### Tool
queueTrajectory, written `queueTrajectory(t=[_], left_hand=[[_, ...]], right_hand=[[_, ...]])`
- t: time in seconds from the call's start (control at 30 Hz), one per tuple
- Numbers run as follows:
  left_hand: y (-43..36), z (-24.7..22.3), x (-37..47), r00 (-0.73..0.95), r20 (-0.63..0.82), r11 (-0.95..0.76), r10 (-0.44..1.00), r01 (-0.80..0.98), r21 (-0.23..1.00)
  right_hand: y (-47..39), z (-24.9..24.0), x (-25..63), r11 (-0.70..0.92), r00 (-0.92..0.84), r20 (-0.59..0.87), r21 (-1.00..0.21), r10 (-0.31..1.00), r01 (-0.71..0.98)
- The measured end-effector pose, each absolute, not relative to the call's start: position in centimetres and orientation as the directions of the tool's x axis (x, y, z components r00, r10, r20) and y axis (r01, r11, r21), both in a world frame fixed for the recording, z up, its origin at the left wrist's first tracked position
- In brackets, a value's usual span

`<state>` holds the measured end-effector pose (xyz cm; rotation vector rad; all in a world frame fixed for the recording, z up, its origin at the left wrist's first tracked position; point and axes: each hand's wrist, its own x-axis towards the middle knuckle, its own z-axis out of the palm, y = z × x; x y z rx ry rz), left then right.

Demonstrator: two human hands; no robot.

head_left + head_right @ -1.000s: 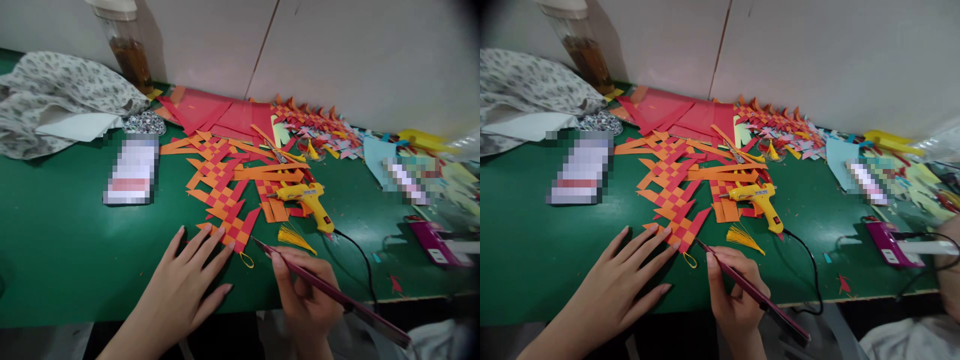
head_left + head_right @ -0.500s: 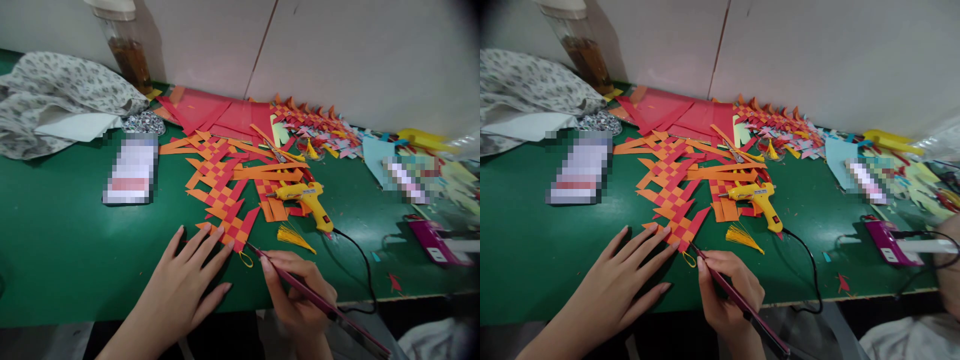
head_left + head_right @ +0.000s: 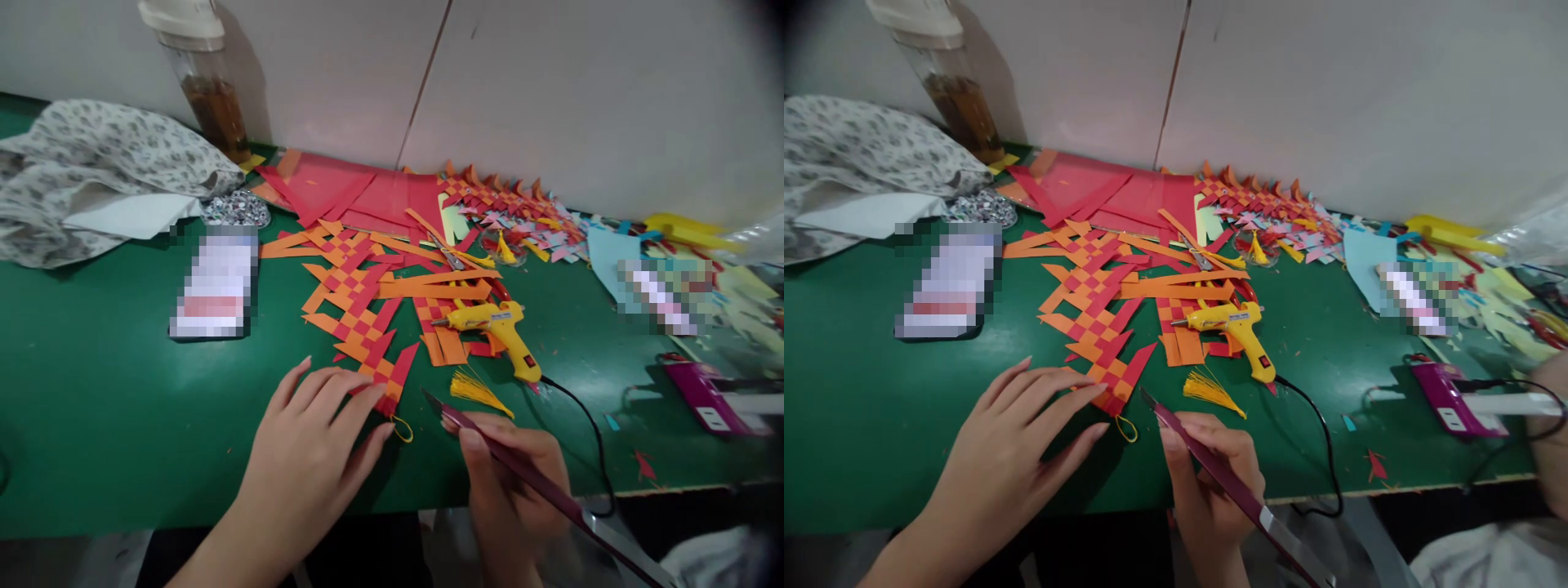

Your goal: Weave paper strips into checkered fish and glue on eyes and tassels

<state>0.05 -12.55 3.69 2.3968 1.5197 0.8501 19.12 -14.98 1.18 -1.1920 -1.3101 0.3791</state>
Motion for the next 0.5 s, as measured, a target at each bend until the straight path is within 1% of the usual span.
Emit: queueTrajectory(t=[0.13, 0.3, 0.4, 0.5], left_hand=[[-11.8, 3.6, 2.0, 0.335, 0.324, -0.46, 0.885, 0.74, 0.49], [-11.4, 3.0, 2.7, 0.312, 0.368, -0.473, 0.876, 0.706, 0.527], [-11.2, 3.4, 2.0, 0.275, 0.419, -0.478, 0.866, 0.703, 0.526], [-11.0, 4.0, 0.0, 0.209, 0.45, -0.433, 0.868, 0.761, 0.482]], right_hand=[[-15.0, 1.2, 19.3, 0.439, 0.264, 0.547, -0.818, 0.795, 0.372], [-15.1, 1.2, 19.3, 0.454, 0.246, 0.548, -0.819, 0.799, 0.352], [-15.0, 1.3, 19.2, 0.454, 0.246, 0.544, -0.823, 0.802, 0.34], [-14.9, 1.4, 19.1, 0.454, 0.247, 0.542, -0.825, 0.803, 0.336]])
